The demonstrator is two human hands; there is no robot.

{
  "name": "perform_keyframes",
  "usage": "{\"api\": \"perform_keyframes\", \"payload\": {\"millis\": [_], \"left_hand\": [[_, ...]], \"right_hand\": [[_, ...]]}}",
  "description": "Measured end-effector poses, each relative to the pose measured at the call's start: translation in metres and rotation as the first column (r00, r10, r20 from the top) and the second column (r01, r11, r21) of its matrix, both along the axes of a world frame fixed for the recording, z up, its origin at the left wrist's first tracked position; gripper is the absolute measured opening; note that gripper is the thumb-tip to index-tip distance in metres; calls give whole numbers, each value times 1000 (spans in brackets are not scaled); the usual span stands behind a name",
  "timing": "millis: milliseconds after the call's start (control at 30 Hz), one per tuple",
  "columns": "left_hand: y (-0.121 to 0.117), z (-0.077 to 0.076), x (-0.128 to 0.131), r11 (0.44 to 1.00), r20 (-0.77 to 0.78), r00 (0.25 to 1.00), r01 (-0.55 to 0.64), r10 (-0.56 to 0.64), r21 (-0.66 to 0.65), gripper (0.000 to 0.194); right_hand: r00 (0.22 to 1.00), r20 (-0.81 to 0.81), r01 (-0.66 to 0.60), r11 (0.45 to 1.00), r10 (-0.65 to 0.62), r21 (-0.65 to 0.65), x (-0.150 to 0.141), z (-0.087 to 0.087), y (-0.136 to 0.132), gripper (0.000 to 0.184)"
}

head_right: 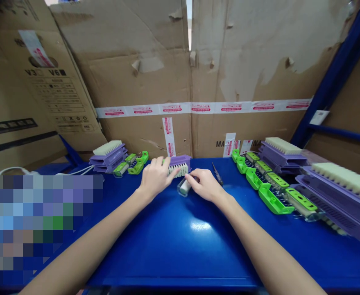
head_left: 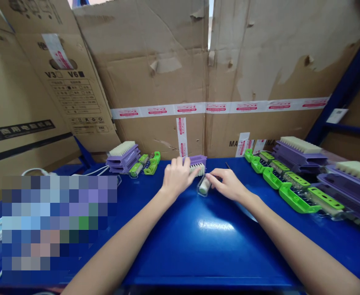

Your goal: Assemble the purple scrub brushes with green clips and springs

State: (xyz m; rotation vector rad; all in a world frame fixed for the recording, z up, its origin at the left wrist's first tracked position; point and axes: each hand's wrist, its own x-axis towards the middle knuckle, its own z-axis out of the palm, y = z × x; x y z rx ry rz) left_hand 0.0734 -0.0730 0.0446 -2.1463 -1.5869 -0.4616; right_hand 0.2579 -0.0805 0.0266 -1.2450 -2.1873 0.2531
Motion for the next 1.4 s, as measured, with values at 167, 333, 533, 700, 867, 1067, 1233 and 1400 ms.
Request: {"api": "perform_keyframes", "payload": {"millis": [167, 333, 533, 700, 867, 1067, 1233, 1400], "left_hand": [[-29, -6, 26, 954, -81, 961, 250, -266, -166, 41], [-41, -2, 22, 923, -137, 947, 238, -289, -303, 33], [-59, 11, -39, 887, -247, 950, 61, -192, -457, 44], [-56, 17, -96, 861, -355, 926, -280, 127, -424, 35], [-47, 14, -125, 847, -327, 891, -419, 315, -326, 37], [-40, 2, -132, 864, -316, 876, -445, 366, -234, 36], [-44, -1, -130, 845, -291, 874, -464, 388, -268, 39], [-42, 4, -128, 832, -291, 866, -483, 407, -272, 38]], "right_hand": [[980, -198, 52, 993, -29, 110, -1, -5, 1, 49], [988, -84, 143, 981, -133, 131, 8, -9, 8, 48], [992, 10, 121, 983, -123, 136, 7, -7, 7, 49], [992, 36, 115, 984, -121, 132, 5, -9, 6, 49], [992, 39, 115, 984, -121, 136, 6, -11, 8, 49], [989, 58, 128, 979, -139, 160, 6, -11, 8, 47], [988, 70, 122, 980, -135, 159, 5, -12, 8, 46], [987, 85, 121, 980, -136, 161, 5, -14, 9, 45]]}}
